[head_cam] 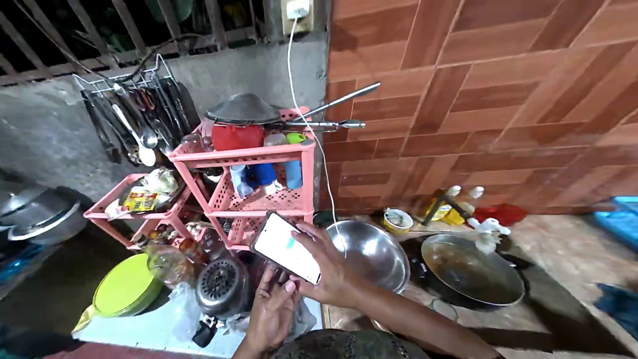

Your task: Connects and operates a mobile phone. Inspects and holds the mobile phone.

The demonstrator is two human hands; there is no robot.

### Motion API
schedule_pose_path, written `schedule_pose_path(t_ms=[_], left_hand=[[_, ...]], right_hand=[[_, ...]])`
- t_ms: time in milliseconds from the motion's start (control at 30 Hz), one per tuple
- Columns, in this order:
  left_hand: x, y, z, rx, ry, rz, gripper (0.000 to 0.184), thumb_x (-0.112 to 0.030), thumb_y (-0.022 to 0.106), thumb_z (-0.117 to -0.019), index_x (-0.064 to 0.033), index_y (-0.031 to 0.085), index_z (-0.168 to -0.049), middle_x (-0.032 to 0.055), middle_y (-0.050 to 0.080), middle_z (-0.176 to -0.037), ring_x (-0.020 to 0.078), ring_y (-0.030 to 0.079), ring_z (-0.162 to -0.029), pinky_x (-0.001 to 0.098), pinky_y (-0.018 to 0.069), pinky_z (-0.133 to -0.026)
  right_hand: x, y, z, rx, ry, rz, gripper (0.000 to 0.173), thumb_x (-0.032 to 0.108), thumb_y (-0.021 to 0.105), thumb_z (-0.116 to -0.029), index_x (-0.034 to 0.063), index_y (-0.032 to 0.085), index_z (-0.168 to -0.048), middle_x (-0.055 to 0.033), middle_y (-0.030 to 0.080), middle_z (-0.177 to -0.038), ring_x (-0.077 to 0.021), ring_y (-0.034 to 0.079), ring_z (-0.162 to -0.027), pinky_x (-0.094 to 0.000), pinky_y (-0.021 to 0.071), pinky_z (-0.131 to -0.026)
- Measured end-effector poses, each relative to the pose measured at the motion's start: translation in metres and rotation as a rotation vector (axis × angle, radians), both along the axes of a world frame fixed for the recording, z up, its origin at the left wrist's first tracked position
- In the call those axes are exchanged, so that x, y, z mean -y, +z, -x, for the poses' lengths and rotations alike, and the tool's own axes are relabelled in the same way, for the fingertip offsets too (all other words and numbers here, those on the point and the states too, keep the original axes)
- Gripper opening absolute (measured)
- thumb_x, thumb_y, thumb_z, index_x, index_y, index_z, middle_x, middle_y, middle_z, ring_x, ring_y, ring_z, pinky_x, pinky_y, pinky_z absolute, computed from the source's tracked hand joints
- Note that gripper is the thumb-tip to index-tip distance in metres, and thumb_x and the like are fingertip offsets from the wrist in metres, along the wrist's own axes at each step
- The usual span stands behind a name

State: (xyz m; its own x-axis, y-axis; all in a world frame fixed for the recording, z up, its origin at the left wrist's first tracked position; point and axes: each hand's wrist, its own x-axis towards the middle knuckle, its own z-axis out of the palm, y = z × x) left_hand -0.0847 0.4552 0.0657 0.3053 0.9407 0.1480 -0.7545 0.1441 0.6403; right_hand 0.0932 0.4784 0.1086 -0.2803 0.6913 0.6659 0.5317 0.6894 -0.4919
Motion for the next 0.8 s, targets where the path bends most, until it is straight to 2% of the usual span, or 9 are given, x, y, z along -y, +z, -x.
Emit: schedule_pose_path(t_ms=[100, 167, 333, 400, 533, 667, 733, 767, 800], left_hand=[[-0.011, -0.001, 0.016, 0.017, -0.12, -0.148, 0.052, -0.018, 0.075, -0.0916, -0.0141, 0.061, -0.141, 0.0151, 0.064, -0.136, 0.0314, 0.065, -0.12, 0.0542, 0.0536, -0.102], [-0.019, -0.005, 0.031, 0.03, -0.179, -0.218, 0.048, -0.023, 0.07, -0.0965, -0.0129, 0.06, -0.142, 0.0206, 0.058, -0.143, 0.0372, 0.062, -0.126, 0.0564, 0.0522, -0.102], [-0.025, -0.026, 0.068, 0.012, -0.169, -0.144, 0.041, -0.026, 0.069, -0.0977, -0.0092, 0.065, -0.135, 0.0227, 0.066, -0.131, 0.0342, 0.069, -0.112, 0.0487, 0.0589, -0.092], [-0.022, -0.034, 0.08, -0.039, -0.151, -0.098, 0.04, -0.029, 0.069, -0.0975, -0.0107, 0.066, -0.133, 0.0207, 0.069, -0.126, 0.0319, 0.071, -0.107, 0.0465, 0.06, -0.09], [-0.015, -0.06, 0.107, -0.029, -0.165, -0.029, 0.04, -0.032, 0.067, -0.0983, -0.0103, 0.067, -0.132, 0.0214, 0.069, -0.124, 0.0311, 0.072, -0.104, 0.0454, 0.0606, -0.087], [-0.007, -0.079, 0.137, -0.05, -0.162, 0.02, 0.039, -0.034, 0.064, -0.1003, -0.0084, 0.068, -0.129, 0.022, 0.07, -0.12, 0.0308, 0.072, -0.102, 0.0447, 0.0613, -0.085], [-0.003, -0.087, 0.153, -0.13, -0.127, 0.061, 0.038, -0.035, 0.063, -0.1003, -0.009, 0.069, -0.127, 0.0205, 0.071, -0.118, 0.0296, 0.072, -0.1, 0.0436, 0.0619, -0.083], [0.0, -0.091, 0.161, -0.179, -0.091, 0.085, 0.037, -0.035, 0.063, -0.1008, -0.0088, 0.07, -0.127, 0.0202, 0.071, -0.117, 0.029, 0.073, -0.099, 0.043, 0.062, -0.082], [0.003, -0.094, 0.169, -0.23, -0.039, 0.113, 0.036, -0.034, 0.061, -0.1018, -0.0089, 0.07, -0.125, 0.0193, 0.072, -0.115, 0.0281, 0.073, -0.098, 0.042, 0.0623, -0.081]], right_hand=[[-0.011, 0.033, 0.0, 0.037, -0.055, -0.119, 0.076, 0.035, 0.082, -0.0797, 0.0073, 0.054, -0.145, -0.022, 0.054, -0.145, -0.0336, 0.054, -0.132, -0.0489, 0.0494, -0.107], [-0.023, 0.06, -0.003, 0.073, -0.117, -0.234, 0.071, 0.036, 0.081, -0.0814, 0.0081, 0.056, -0.142, -0.0184, 0.056, -0.144, -0.0302, 0.056, -0.13, -0.0484, 0.0508, -0.105], [-0.068, 0.143, -0.003, 0.111, -0.149, -0.34, 0.08, 0.03, 0.085, -0.0748, 0.0001, 0.053, -0.142, -0.0205, 0.056, -0.141, -0.0314, 0.053, -0.133, -0.0464, 0.047, -0.11], [-0.088, 0.168, 0.007, 0.1, -0.184, -0.272, 0.082, 0.028, 0.086, -0.074, 0.0024, 0.051, -0.144, -0.0198, 0.056, -0.139, -0.0304, 0.056, -0.129, -0.0465, 0.0489, -0.107], [-0.134, 0.202, 0.031, -0.09, -0.203, 0.086, 0.085, 0.023, 0.086, -0.0777, 0.0069, 0.041, -0.149, -0.0179, 0.061, -0.133, -0.0264, 0.068, -0.109, -0.0459, 0.06, -0.088], [-0.181, 0.225, 0.037, -0.065, -0.415, 0.221, 0.085, 0.034, 0.078, -0.085, 0.0097, 0.035, -0.154, -0.0185, 0.067, -0.119, -0.0313, 0.068, -0.1, -0.0525, 0.0573, -0.085], [-0.192, 0.234, 0.038, 0.049, -0.543, 0.271, 0.076, 0.039, 0.071, -0.0911, 0.0059, 0.039, -0.151, -0.02, 0.066, -0.12, -0.0323, 0.067, -0.106, -0.0531, 0.0548, -0.091], [-0.195, 0.236, 0.039, 0.112, -0.592, 0.31, 0.066, 0.039, 0.067, -0.0956, 0.0015, 0.046, -0.146, -0.0215, 0.066, -0.121, -0.0333, 0.066, -0.109, -0.054, 0.0525, -0.095], [-0.201, 0.236, 0.039, 0.166, -0.623, 0.345, 0.053, 0.039, 0.062, -0.0999, -0.0018, 0.058, -0.133, -0.0216, 0.067, -0.116, -0.0325, 0.066, -0.106, -0.0535, 0.0506, -0.094]])
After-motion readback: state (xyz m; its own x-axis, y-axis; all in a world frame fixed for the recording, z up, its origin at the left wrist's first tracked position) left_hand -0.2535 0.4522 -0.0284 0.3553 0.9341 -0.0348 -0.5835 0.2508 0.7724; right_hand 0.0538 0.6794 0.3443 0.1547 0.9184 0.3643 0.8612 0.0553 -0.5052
